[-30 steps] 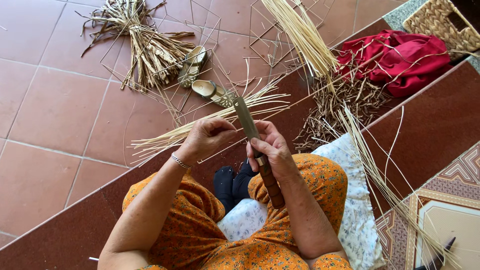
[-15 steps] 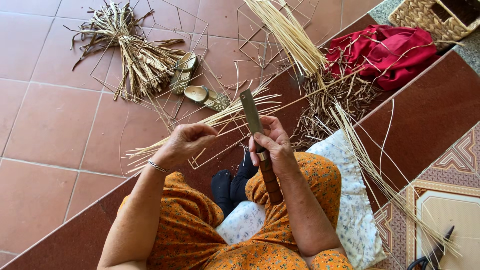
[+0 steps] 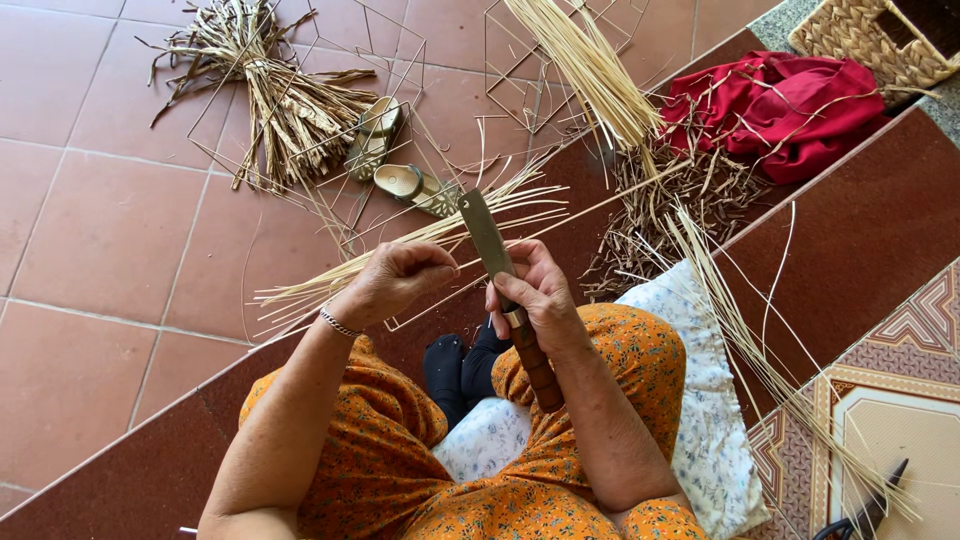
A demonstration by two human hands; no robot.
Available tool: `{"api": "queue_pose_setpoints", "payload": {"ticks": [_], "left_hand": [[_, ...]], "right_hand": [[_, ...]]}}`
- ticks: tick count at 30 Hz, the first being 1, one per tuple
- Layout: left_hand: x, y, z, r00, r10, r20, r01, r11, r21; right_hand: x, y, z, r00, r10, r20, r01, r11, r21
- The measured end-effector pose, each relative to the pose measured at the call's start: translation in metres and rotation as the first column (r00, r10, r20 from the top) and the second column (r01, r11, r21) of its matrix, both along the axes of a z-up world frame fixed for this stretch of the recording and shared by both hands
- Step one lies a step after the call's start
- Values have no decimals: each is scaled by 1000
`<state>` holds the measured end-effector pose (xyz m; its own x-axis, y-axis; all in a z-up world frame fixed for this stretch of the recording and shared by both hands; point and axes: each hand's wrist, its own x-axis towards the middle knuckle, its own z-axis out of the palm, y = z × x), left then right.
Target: The person sits on the floor and uses a knife to split dried plant fibers into thinner strands. They repeatedly pull strands from a bundle, run the knife along their length to separate them, and place the processed strands aside.
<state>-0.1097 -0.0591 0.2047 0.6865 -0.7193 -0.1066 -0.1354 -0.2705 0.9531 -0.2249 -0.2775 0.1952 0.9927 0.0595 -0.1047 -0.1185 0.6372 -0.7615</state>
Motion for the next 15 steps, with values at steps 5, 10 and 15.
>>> {"api": "queue_pose_setpoints", "payload": {"ticks": [5, 10, 15], "left_hand": [[2, 10, 11, 999, 15, -48, -11, 997, 82], [3, 23, 13, 982, 53, -182, -41, 997, 68], [16, 40, 7, 985, 13, -171, -6, 999, 39]], "right_hand": [[1, -9, -3, 998, -60, 8, 60, 997, -39], [2, -16, -5, 994, -110, 24, 112, 992, -59], [2, -23, 1, 986, -162, 23, 164, 985, -59]]}}
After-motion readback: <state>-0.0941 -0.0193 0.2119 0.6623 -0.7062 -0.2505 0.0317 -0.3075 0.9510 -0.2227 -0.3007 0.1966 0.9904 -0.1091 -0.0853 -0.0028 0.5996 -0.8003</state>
